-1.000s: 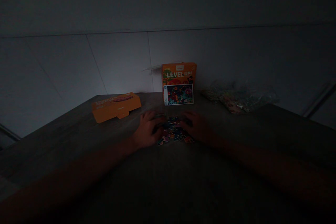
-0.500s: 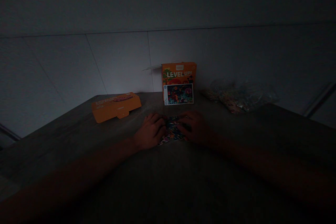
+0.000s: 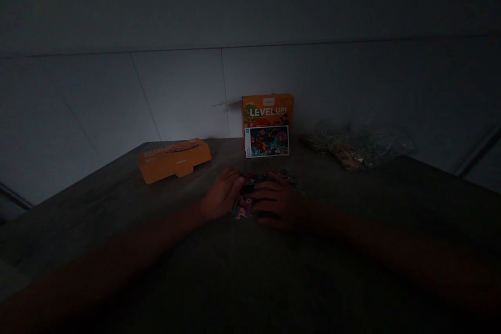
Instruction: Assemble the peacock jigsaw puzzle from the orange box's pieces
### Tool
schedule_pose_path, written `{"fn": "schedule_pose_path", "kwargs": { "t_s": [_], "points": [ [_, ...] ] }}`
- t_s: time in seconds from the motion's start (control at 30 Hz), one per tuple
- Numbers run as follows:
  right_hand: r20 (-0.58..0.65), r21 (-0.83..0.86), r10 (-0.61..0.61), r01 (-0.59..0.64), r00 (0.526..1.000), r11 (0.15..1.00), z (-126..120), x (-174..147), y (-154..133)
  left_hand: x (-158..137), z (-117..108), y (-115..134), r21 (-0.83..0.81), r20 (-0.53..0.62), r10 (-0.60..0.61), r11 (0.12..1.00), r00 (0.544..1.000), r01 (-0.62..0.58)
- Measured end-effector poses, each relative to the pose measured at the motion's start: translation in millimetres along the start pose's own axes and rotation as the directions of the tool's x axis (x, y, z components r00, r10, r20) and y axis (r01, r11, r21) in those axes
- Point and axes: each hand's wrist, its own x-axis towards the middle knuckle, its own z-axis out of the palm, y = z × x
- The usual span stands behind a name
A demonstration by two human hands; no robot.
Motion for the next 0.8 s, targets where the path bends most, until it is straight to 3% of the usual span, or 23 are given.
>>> {"fn": "schedule_pose_path", "kwargs": {
  "t_s": [0.17,0.33,0.53,0.67,0.8],
  "points": [
    [0.032,0.005,-0.005,0.004,0.999,1.000,1,0,2,0,-2,-9,0.008,-0.199,-0.239,0.969,0.950,0.246],
    [0.029,-0.016,-0.020,0.020,0.999,1.000,2,-1,2,4,2,-19,0.066,-0.181,-0.298,0.947,0.937,0.314],
    [0.070,-0.044,-0.032,0.035,0.997,0.998,5,-2,4,2,10,-20,0.192,-0.142,-0.218,0.951,0.966,0.243],
    [0.074,-0.016,-0.022,0.023,0.997,1.000,6,-2,6,-2,7,-10,0.220,-0.088,-0.093,0.969,0.992,0.111],
    [0.003,0.006,-0.037,0.037,0.999,0.999,6,-2,7,-5,3,-2,0.210,-0.015,0.051,0.977,0.999,-0.047]
  ]
}}
